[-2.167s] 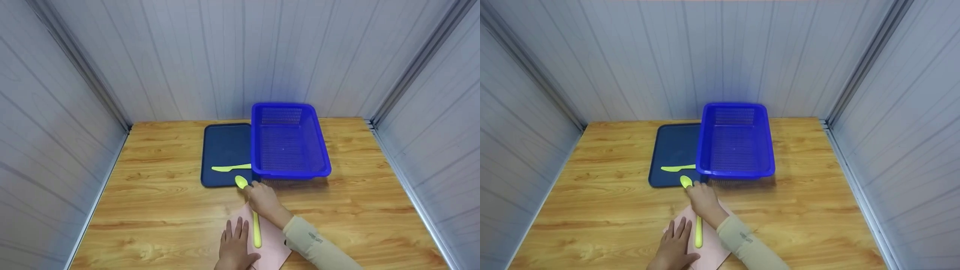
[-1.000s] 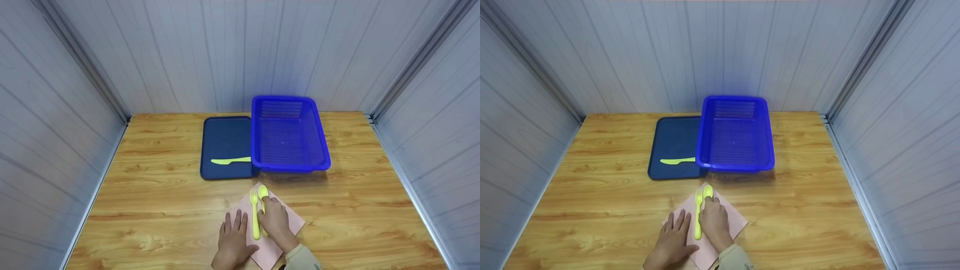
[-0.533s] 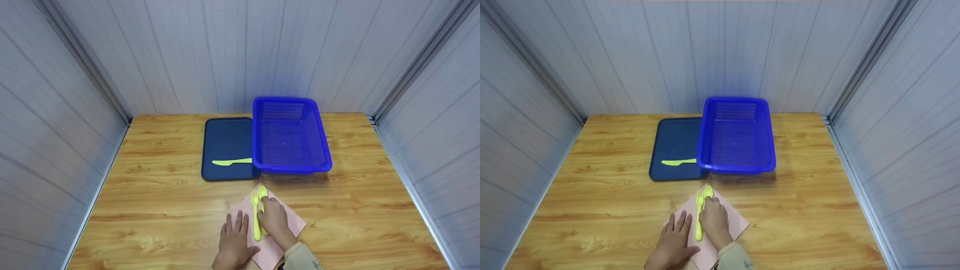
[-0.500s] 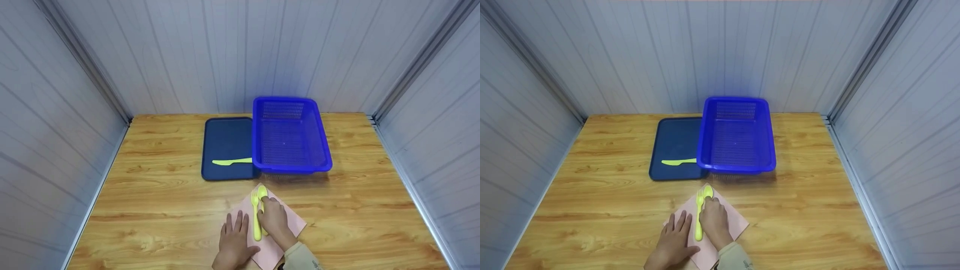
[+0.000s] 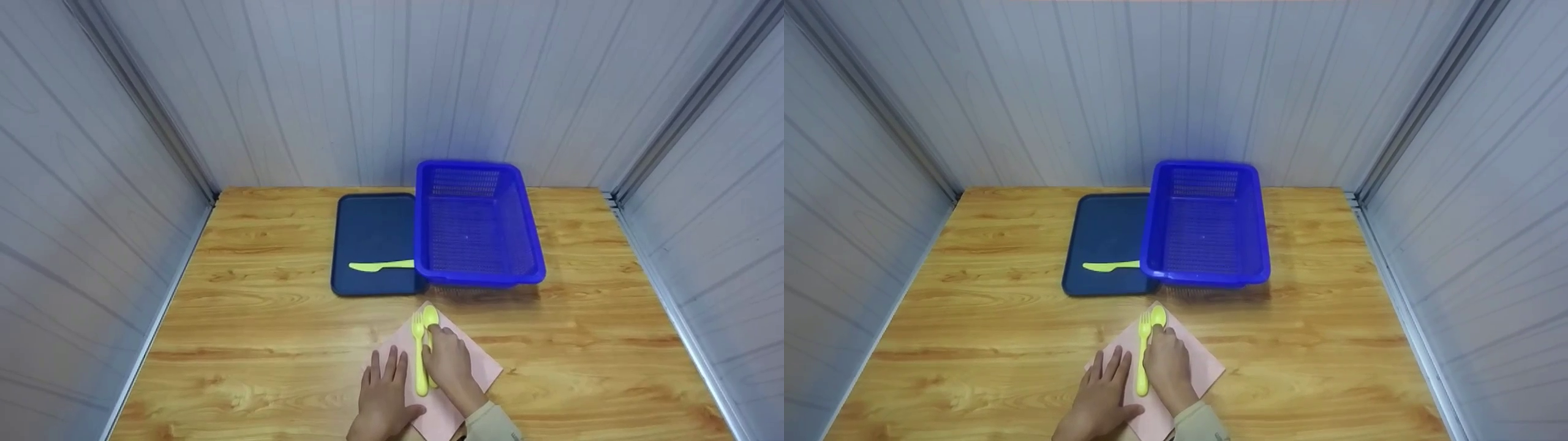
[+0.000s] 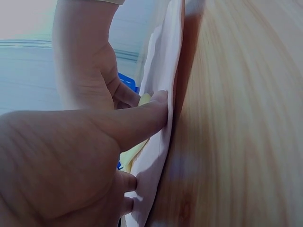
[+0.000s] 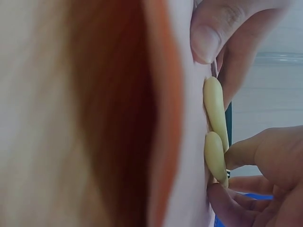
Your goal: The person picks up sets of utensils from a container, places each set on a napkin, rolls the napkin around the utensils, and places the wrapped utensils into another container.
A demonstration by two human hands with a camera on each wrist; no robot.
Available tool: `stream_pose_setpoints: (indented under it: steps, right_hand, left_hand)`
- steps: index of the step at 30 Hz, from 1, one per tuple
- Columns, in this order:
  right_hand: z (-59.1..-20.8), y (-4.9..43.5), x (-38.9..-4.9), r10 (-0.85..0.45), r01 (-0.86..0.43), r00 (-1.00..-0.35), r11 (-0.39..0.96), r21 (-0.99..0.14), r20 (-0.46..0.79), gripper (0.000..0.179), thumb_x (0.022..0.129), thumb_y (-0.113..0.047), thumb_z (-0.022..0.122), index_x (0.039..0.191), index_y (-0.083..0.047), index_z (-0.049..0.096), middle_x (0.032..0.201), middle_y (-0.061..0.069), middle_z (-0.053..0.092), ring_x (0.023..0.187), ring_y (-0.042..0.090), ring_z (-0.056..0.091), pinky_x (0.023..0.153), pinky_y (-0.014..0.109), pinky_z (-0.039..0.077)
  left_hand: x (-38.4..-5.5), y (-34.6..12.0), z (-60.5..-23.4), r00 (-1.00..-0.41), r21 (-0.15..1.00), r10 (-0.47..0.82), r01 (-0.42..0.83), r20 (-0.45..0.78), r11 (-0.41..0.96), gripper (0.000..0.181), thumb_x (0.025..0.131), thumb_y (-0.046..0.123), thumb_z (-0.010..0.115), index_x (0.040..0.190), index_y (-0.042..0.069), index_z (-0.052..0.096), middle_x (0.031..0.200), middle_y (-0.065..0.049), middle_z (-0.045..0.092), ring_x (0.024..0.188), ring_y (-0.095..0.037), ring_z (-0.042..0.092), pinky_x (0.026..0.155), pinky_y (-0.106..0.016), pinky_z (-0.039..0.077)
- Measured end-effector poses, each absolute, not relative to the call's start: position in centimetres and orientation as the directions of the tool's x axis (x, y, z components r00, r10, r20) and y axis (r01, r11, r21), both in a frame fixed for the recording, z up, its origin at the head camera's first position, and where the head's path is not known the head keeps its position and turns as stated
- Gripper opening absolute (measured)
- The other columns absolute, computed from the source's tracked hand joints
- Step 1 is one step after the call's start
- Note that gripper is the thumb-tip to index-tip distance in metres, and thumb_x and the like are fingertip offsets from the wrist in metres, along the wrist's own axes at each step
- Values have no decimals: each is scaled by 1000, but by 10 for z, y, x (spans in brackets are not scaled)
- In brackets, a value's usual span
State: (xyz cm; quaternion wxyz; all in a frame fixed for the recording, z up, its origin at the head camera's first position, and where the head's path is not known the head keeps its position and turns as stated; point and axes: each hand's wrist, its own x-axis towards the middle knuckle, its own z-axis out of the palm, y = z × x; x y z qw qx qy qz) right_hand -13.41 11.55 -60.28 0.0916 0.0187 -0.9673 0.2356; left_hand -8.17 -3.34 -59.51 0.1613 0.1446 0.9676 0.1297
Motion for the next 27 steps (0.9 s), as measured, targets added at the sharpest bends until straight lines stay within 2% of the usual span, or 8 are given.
stream_pose_setpoints:
  steps: [9,17,23,27]
  right_hand:
    - [-601,116,-127,-9,-94,-980,904,-418,200,19,88,-8,64,107,-3,68,76,14,64,62,35,65,48,44,50]
    - [-597,119,-133,-25,-121,-975,893,-433,220,22,84,2,62,105,-2,69,78,15,66,63,34,66,49,42,52]
    - [-596,119,-130,-27,-114,-981,883,-456,193,22,85,3,61,106,-2,68,79,17,66,66,36,66,52,43,53]
    - [-592,117,-130,-18,-97,-978,920,-379,208,24,84,0,63,107,-3,68,75,17,65,63,37,65,50,45,52]
  left_hand:
    - [-78,-33,-602,-896,300,316,222,-311,928,104,76,65,68,153,9,26,159,-14,19,142,-46,11,109,-58,22]
    - [-84,-34,-598,-914,295,328,254,-238,921,103,76,64,69,153,9,28,158,-14,21,142,-45,13,109,-57,22]
    - [-83,-35,-600,-912,310,330,249,-244,918,104,75,64,70,153,9,28,158,-14,22,142,-45,13,110,-57,21]
    - [-81,-35,-601,-908,320,321,230,-268,919,105,75,64,69,153,10,27,159,-13,20,143,-45,11,110,-57,20]
